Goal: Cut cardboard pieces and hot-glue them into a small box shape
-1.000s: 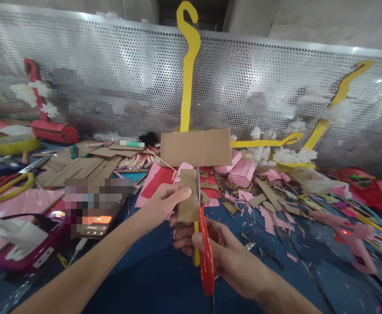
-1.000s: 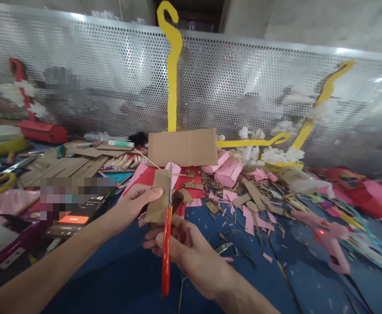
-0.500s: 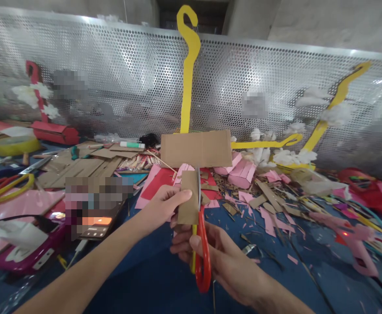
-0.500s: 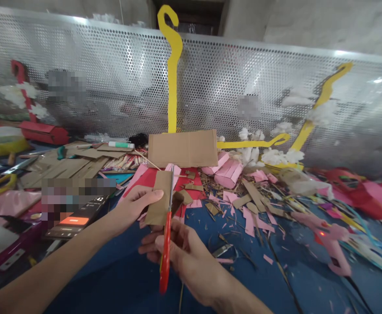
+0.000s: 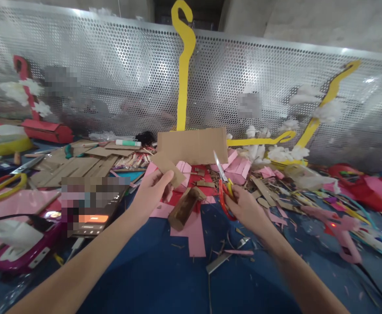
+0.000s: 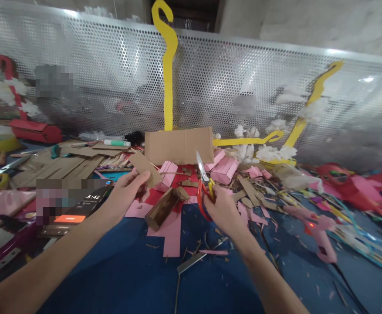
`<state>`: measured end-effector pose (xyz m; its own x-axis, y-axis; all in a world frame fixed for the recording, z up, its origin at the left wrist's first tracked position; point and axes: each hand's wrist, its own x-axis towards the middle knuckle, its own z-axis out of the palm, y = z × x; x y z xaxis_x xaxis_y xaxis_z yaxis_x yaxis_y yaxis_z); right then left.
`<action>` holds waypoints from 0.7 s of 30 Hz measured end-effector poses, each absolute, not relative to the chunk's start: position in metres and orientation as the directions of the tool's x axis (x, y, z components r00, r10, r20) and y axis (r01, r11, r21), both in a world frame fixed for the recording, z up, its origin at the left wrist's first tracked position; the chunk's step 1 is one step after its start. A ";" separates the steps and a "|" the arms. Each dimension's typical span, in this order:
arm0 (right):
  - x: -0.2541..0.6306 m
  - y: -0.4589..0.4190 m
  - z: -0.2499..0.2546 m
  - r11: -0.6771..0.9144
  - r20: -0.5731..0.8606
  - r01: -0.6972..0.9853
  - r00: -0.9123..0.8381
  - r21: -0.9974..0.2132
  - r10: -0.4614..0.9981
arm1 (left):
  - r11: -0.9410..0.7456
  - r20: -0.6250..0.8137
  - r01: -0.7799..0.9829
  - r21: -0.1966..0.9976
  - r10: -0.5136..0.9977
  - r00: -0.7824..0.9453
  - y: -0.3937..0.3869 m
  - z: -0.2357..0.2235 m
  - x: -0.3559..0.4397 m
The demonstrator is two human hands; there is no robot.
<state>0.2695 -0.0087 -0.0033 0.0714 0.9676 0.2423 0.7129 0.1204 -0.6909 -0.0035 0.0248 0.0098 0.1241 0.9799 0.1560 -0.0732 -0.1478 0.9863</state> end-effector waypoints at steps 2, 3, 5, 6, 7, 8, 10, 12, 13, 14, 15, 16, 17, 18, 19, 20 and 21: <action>0.286 -0.003 -0.007 0.079 0.298 0.828 0.110 -0.555 0.948 | -0.188 0.192 -0.036 0.981 0.973 0.132 0.023 0.012 -0.003; 0.291 -0.001 -0.010 0.069 0.309 0.855 0.109 -0.514 0.945 | -0.206 0.205 -0.010 0.979 0.969 0.139 0.022 0.014 -0.002; 0.293 -0.001 -0.012 0.059 0.323 0.887 0.105 -0.458 0.940 | -0.236 0.225 0.046 0.971 0.960 0.168 0.019 0.018 -0.001; 0.290 -0.003 -0.010 0.062 0.338 0.893 0.103 -0.445 0.936 | -0.252 0.234 0.075 0.965 0.954 0.189 0.017 0.020 0.000; 0.285 -0.005 -0.008 0.077 0.359 0.893 0.098 -0.444 0.928 | -0.274 0.247 0.108 0.956 0.945 0.214 0.015 0.022 0.000; 0.278 -0.009 -0.004 0.101 0.378 0.887 0.087 -0.450 0.922 | -0.303 0.264 0.144 0.942 0.935 0.236 0.013 0.023 0.001; 0.260 -0.019 0.006 0.257 0.425 0.798 -0.001 -0.545 0.905 | -0.351 0.283 0.210 0.912 0.913 0.295 0.006 0.023 0.003; 0.240 -0.030 0.015 0.367 0.334 0.529 -0.161 -0.765 0.929 | -0.310 0.199 0.241 0.920 0.898 0.392 -0.001 0.020 0.006; 0.232 -0.036 0.018 0.377 0.308 0.362 -0.236 -0.852 0.922 | -0.263 0.136 0.233 0.936 0.883 0.450 -0.004 0.017 0.007; 0.225 -0.040 0.019 0.373 0.305 0.244 -0.275 -0.895 0.912 | -0.241 0.097 0.234 0.942 0.862 0.498 -0.006 0.015 0.009; 0.219 -0.044 0.020 0.364 0.307 0.170 -0.289 -0.916 0.907 | -0.233 0.078 0.240 0.942 0.850 0.521 -0.008 0.014 0.010; 0.216 -0.046 0.020 0.349 0.304 0.123 -0.284 -0.929 0.909 | -0.223 0.058 0.241 0.945 0.837 0.544 -0.009 0.013 0.011; 0.214 -0.047 0.020 0.341 0.302 0.104 -0.278 -0.934 0.912 | -0.221 0.050 0.246 0.944 0.831 0.553 -0.010 0.014 0.012; 0.214 -0.047 0.019 0.331 0.295 0.100 -0.271 -0.938 0.916 | -0.233 0.058 0.260 0.937 0.839 0.540 -0.010 0.015 0.013; 0.216 -0.046 0.019 0.323 0.288 0.104 -0.258 -0.941 0.922 | -0.263 0.086 0.289 0.921 0.857 0.508 -0.009 0.017 0.013; 0.218 -0.044 0.018 0.318 0.285 0.115 -0.238 -0.941 0.929 | -0.305 0.132 0.329 0.894 0.880 0.456 -0.008 0.019 0.012; 0.221 -0.042 0.018 0.309 0.280 0.126 -0.208 -0.943 0.937 | -0.371 0.218 0.402 0.837 0.900 0.376 -0.006 0.021 0.011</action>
<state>0.2213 -0.0425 0.0181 -0.2080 0.9372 0.2798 0.1258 0.3093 -0.9426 0.0111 -0.0064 0.0211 0.3765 0.9003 0.2183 0.4024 -0.3712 0.8368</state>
